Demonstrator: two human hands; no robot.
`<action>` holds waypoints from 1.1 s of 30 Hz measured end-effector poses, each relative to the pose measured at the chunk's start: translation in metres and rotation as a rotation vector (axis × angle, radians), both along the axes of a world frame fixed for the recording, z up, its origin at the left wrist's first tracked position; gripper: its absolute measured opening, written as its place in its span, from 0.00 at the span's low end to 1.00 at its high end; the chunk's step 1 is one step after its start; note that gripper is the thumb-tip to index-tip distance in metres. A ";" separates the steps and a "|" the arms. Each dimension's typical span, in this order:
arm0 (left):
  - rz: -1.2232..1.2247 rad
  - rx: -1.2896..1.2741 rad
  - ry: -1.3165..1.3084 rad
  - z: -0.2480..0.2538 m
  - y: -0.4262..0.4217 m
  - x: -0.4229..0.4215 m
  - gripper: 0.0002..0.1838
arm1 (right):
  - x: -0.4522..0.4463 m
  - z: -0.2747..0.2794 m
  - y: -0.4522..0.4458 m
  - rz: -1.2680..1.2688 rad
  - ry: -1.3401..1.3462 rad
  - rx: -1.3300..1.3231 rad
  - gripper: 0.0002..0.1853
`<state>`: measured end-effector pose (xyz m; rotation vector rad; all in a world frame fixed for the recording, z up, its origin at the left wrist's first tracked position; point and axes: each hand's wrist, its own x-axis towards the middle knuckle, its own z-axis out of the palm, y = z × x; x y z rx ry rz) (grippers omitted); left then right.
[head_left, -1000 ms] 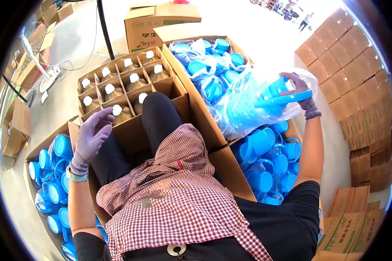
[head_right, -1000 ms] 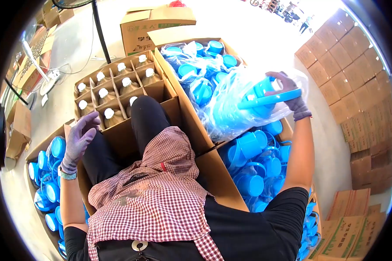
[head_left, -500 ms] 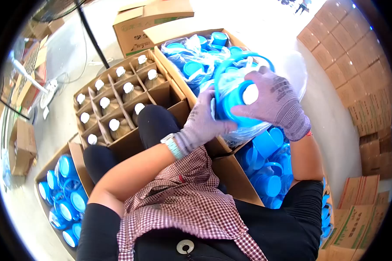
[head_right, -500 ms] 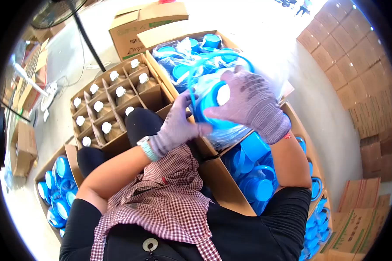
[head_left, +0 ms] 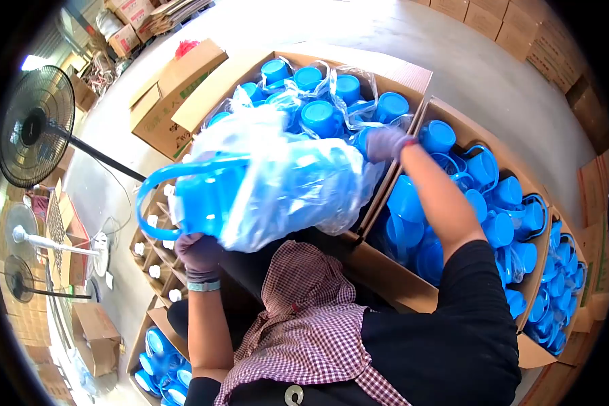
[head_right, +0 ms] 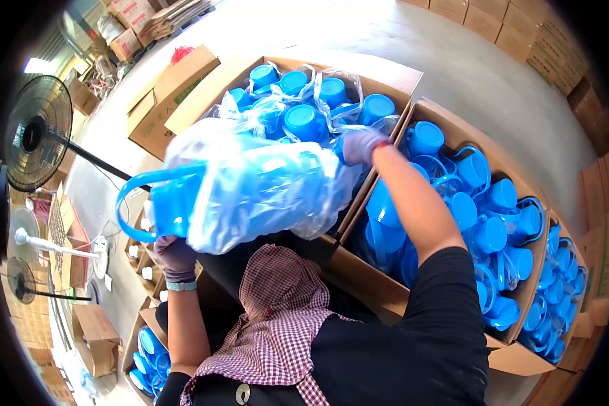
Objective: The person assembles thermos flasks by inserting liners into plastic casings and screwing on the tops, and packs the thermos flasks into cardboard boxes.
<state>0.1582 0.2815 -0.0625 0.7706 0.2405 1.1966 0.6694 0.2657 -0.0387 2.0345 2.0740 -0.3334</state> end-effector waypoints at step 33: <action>-0.227 0.958 1.717 -0.046 0.022 0.225 0.25 | -0.041 -0.049 -0.064 -0.041 0.644 -0.127 0.17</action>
